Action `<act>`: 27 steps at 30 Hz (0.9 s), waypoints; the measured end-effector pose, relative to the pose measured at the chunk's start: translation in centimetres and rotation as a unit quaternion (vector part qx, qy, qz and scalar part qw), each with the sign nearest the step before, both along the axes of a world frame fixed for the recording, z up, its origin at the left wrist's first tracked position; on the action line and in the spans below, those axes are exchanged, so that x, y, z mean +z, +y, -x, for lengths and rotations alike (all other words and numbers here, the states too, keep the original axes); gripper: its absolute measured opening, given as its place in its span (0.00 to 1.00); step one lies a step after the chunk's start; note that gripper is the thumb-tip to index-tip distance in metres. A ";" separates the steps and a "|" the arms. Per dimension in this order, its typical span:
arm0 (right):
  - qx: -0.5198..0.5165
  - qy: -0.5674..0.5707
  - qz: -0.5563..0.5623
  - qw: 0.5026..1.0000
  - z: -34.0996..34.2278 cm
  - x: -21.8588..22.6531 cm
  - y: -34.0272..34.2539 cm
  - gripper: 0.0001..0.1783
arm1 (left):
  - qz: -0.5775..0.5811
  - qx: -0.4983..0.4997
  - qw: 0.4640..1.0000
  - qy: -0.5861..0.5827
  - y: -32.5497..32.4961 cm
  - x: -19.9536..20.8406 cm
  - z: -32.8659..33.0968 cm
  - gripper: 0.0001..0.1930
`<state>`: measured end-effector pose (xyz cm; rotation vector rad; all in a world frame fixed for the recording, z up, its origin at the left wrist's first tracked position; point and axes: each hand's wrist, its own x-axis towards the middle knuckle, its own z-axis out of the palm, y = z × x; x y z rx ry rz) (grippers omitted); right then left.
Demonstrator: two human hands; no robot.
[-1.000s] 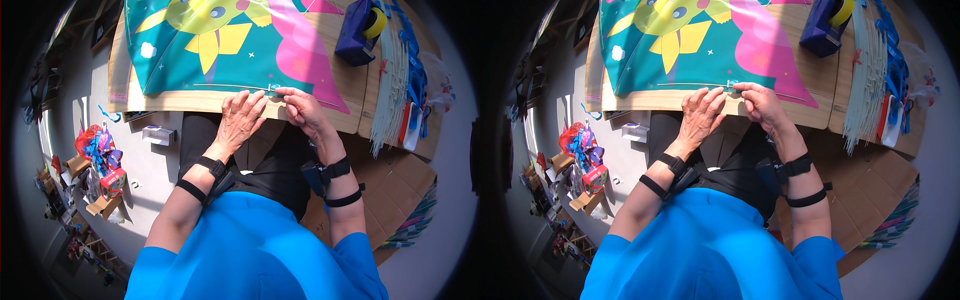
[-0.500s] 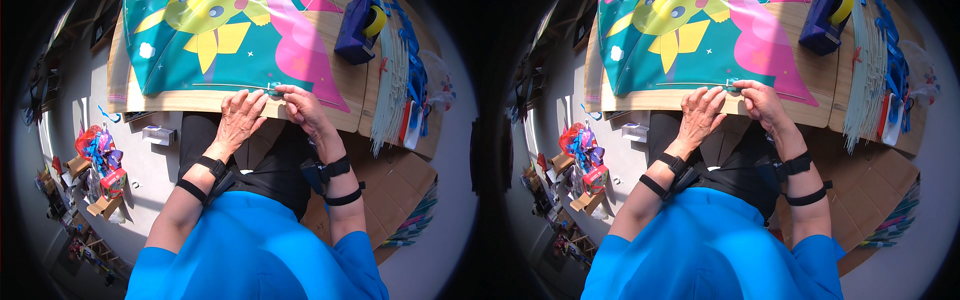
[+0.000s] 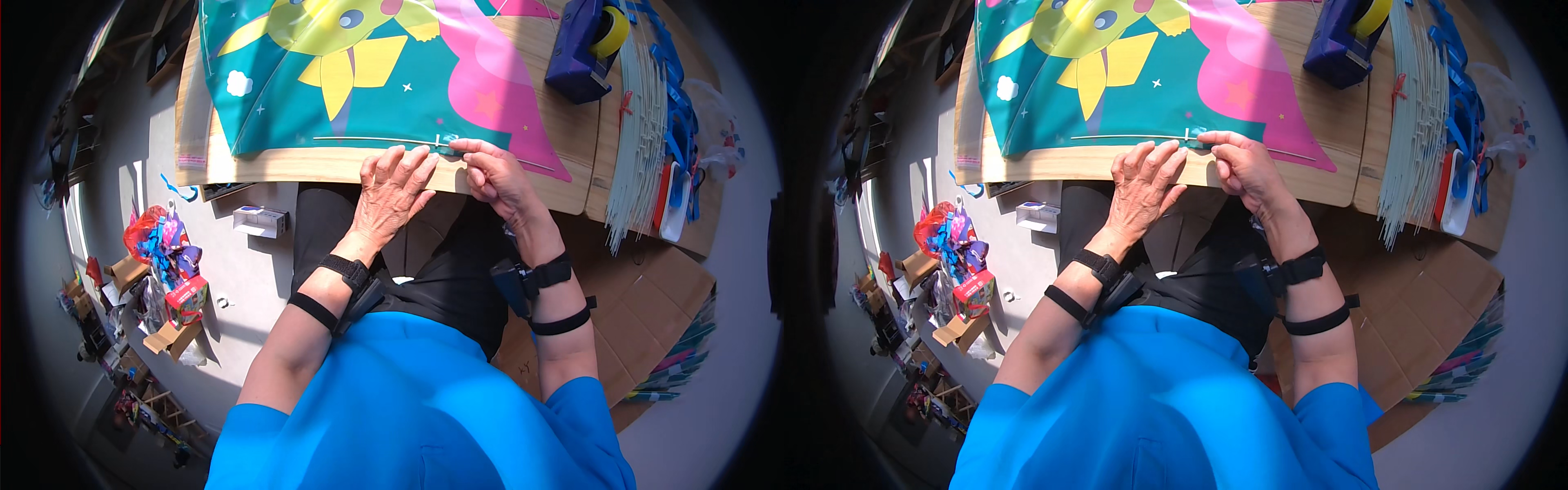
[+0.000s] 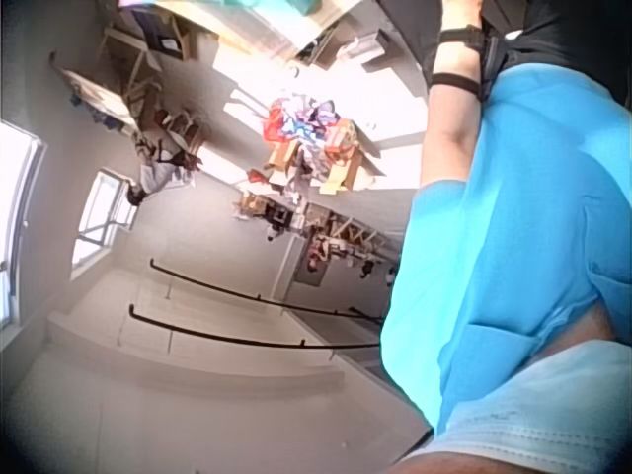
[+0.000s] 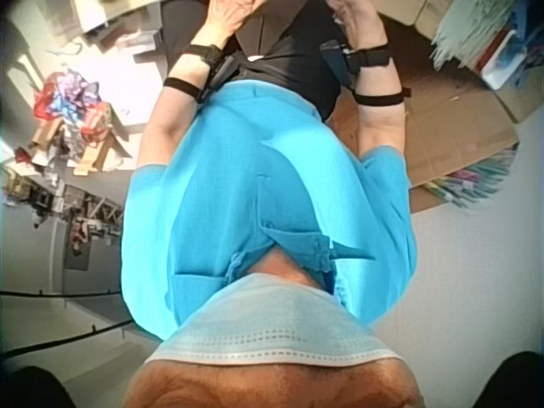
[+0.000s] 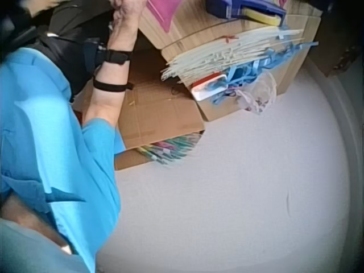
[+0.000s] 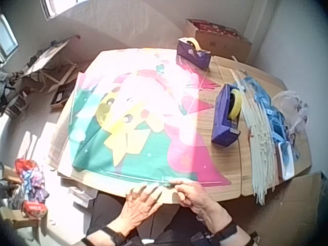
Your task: Insert rods into the kite fabric and secure them with tape to assemble a kite.
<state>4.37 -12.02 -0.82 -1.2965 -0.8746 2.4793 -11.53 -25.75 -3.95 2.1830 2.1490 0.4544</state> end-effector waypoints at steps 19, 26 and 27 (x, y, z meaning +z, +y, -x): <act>0.013 -0.050 -0.057 0.997 0.5 0.4 -0.2 0.15 | 0.008 0.019 0.998 0.051 0.6 0.5 -1.0 0.35; 0.056 -0.128 -0.236 0.962 0.8 0.8 -0.2 0.15 | 0.006 0.028 0.998 0.063 0.5 0.5 -1.2 0.35; 0.070 -0.148 -0.282 0.945 0.9 0.7 -0.1 0.15 | 0.007 0.028 0.998 0.060 0.5 0.6 -1.2 0.35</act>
